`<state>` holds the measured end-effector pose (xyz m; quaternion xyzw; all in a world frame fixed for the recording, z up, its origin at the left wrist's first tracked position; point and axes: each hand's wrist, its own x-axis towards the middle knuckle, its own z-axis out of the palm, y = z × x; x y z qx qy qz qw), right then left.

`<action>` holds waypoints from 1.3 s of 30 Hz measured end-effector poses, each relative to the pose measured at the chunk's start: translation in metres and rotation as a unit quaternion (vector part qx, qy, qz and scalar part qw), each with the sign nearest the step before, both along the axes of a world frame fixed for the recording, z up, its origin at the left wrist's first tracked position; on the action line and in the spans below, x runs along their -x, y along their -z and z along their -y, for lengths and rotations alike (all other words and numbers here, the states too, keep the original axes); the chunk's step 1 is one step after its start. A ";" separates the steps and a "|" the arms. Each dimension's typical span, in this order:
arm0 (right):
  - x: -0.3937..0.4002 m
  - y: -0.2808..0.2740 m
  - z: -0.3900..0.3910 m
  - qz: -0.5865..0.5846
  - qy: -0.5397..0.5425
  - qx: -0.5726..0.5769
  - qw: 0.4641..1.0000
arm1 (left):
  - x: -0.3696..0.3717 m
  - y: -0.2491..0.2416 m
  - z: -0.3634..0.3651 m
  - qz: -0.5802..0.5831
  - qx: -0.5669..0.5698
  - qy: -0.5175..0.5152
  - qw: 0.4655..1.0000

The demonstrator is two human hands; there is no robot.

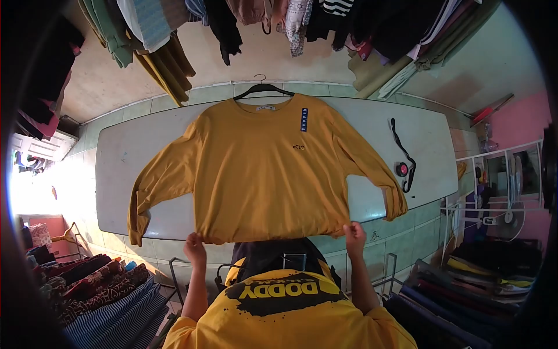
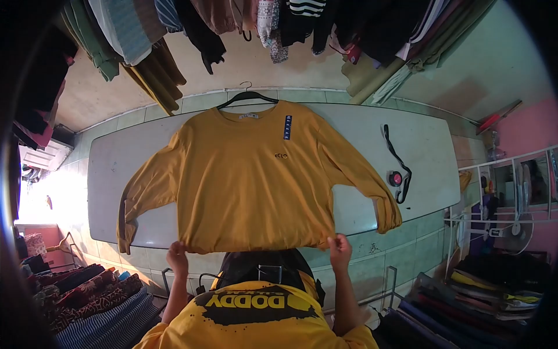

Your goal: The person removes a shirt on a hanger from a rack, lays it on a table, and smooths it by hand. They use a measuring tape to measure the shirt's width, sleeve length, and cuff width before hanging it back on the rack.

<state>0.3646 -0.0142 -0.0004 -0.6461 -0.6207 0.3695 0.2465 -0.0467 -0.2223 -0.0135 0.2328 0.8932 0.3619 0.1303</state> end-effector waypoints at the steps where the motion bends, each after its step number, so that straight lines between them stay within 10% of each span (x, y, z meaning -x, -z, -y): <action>1: -0.006 0.001 -0.005 -0.079 0.062 -0.005 0.995 | 0.004 0.002 0.003 0.052 -0.035 -0.085 0.994; 3: -0.020 0.005 -0.009 -0.157 0.127 -0.013 0.979 | 0.013 -0.001 0.004 0.086 -0.066 -0.092 0.990; 5: -0.034 0.012 -0.016 0.062 -0.103 0.022 0.993 | 0.016 -0.012 0.000 -0.029 0.089 0.084 0.992; 15: 0.056 0.023 -0.136 0.089 0.053 -0.205 0.973 | 0.016 -0.018 -0.094 -0.197 0.189 0.270 0.923; 28: 0.077 0.007 -0.112 0.348 -0.180 -0.186 0.901 | 0.028 -0.017 -0.118 -0.220 0.247 0.239 0.913; 34: 0.050 0.004 -0.129 0.290 -0.265 -0.197 0.898 | 0.033 -0.018 -0.113 -0.175 0.241 0.265 0.917; 36: 0.020 -0.005 -0.155 0.145 -0.249 -0.238 0.928 | 0.028 -0.026 -0.106 -0.185 0.226 0.265 0.919; 39: -0.048 -0.019 -0.206 0.229 -0.036 -0.292 0.928 | 0.019 -0.027 -0.094 -0.180 0.227 0.254 0.923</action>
